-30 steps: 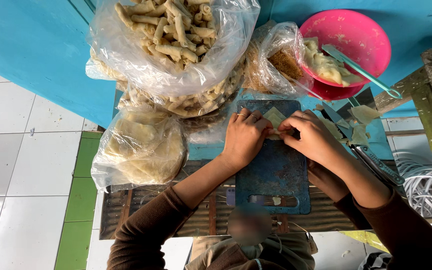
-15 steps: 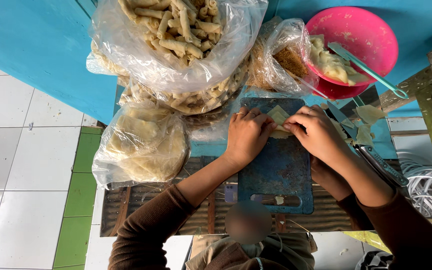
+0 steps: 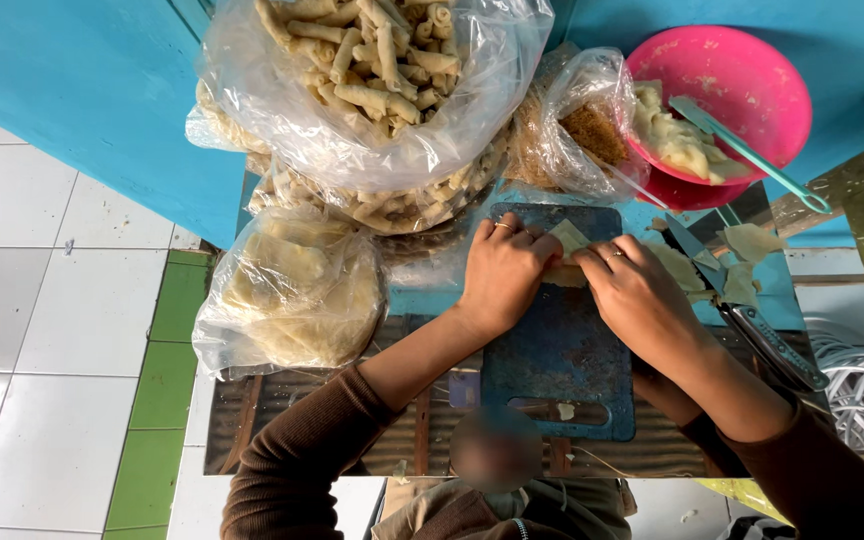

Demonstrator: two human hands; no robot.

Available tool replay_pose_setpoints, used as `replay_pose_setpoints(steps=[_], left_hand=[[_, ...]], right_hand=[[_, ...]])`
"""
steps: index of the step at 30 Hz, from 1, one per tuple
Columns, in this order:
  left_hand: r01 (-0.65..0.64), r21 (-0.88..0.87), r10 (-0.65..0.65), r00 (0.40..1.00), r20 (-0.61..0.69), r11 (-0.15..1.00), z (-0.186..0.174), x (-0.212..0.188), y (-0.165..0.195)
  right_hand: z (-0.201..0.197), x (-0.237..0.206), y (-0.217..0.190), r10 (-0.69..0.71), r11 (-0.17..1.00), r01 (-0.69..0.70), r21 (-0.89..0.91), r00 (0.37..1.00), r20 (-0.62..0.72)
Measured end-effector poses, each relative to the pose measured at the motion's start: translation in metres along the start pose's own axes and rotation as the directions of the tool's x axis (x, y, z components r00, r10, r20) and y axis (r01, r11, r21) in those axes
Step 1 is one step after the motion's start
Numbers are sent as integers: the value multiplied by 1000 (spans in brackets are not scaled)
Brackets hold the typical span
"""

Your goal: The person takes thin dough sheets, cuts them into smaller pieces on a cutting board, sprinkles a brown powder filling over the pieces, folds them into triangular parcels, and places the finished parcels into a large plastic bag filled with similar pastries.

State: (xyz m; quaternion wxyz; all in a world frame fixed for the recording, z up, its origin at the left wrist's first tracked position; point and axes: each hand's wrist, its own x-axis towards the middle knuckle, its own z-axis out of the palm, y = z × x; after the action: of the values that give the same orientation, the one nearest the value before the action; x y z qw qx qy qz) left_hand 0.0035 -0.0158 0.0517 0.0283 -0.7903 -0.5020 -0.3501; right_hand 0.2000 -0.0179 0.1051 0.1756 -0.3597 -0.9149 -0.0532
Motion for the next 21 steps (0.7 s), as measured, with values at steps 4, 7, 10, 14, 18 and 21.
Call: replay_pose_setpoints(steps=[4, 7, 10, 14, 18, 21], left_hand=[[81, -23, -83, 995, -58, 996, -2, 8, -1], [136, -71, -141, 987, -75, 988, -6, 9, -1], [150, -68, -152, 988, -29, 986, -8, 7, 4], [176, -19, -175, 983, 53, 984, -4, 1, 9], [217, -6, -216, 975, 51, 976, 1, -2, 5], [246, 2, -246, 968, 57, 969, 5, -1, 6]], right_hand=[[2, 2, 0, 0, 984, 9, -180, 999, 49], [6, 6, 5, 29, 993, -29, -118, 1000, -3], [10, 5, 10, 67, 997, -65, 37, 996, -52], [20, 4, 21, 89, 983, -76, 168, 994, -70], [28, 5, 34, 86, 978, -66, 200, 992, -93], [26, 7, 39, 119, 968, -70, 243, 973, -197]])
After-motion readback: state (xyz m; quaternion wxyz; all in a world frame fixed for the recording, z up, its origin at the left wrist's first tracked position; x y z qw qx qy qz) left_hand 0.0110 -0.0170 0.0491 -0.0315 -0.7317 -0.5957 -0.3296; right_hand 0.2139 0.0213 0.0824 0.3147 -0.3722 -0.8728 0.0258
